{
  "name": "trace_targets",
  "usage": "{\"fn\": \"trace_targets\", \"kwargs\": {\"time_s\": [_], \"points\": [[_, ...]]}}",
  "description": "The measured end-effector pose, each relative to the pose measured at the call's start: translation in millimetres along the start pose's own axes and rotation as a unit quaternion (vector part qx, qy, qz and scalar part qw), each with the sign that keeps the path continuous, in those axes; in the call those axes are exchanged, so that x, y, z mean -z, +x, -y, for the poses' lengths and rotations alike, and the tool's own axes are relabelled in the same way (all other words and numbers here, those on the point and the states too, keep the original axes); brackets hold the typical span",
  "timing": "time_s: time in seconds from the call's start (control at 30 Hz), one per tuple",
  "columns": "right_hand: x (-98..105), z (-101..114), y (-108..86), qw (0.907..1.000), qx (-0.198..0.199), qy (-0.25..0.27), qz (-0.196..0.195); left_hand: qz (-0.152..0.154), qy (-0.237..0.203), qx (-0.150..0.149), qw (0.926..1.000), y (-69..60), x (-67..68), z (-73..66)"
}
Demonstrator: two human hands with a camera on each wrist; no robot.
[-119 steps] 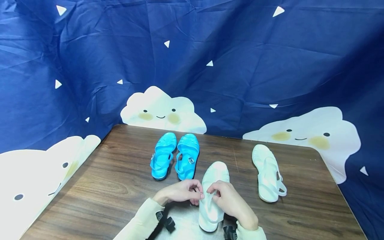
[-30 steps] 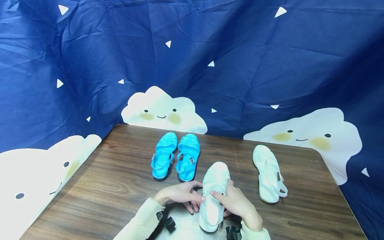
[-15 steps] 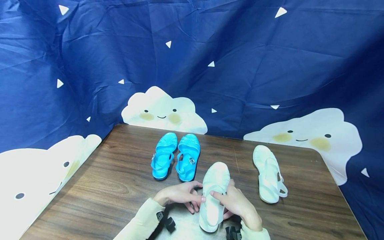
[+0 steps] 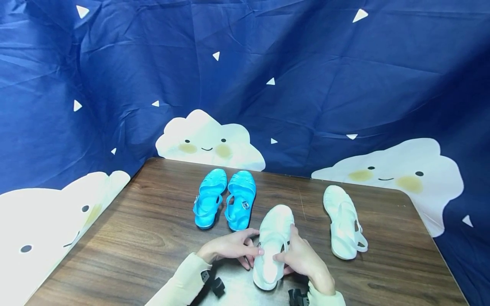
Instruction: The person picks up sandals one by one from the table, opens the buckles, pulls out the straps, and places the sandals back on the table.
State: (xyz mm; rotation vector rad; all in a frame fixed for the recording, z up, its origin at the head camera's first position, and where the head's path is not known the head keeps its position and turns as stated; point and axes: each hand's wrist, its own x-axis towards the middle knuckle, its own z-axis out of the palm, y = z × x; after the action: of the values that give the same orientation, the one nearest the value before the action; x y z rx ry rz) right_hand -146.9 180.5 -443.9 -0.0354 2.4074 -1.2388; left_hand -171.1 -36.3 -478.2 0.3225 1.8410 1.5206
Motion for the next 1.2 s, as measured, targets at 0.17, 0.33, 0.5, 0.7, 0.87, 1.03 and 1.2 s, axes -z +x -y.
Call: {"fn": "trace_targets", "kwargs": {"time_s": [0.17, 0.33, 0.5, 0.7, 0.87, 1.03, 1.2], "points": [[1.0, -0.3, -1.6, 0.9999, 0.010, -0.002, -0.003, -0.004, 0.002, -0.003, 1.0000, -0.3, -0.7, -2.0], [2.1, -0.1, 0.3, 0.9991, 0.021, -0.030, -0.020, -0.012, 0.011, -0.005, 0.9999, 0.2, -1.5, -2.1], [3.2, 0.9, 1.7, 0.9977, 0.028, -0.054, -0.029, -0.028, 0.027, -0.005, 0.9992, 1.9, -2.7, -2.2], [4.2, 1.1, 3.1, 0.9968, 0.029, -0.066, -0.036, -0.040, 0.032, -0.007, 0.9987, 4.5, -5.1, -2.6], [5.9, -1.8, 4.4, 0.9974, 0.029, -0.050, -0.042, -0.044, 0.025, -0.008, 0.9987, 6.6, -6.8, -2.5], [8.0, -2.9, 4.6, 0.9972, 0.027, -0.052, -0.047, -0.052, 0.017, -0.016, 0.9984, 7.9, -8.1, -1.3], [9.9, -1.2, 3.7, 0.9970, 0.015, -0.059, -0.047, -0.057, 0.022, -0.030, 0.9977, 8.1, -7.9, 0.1]]}}
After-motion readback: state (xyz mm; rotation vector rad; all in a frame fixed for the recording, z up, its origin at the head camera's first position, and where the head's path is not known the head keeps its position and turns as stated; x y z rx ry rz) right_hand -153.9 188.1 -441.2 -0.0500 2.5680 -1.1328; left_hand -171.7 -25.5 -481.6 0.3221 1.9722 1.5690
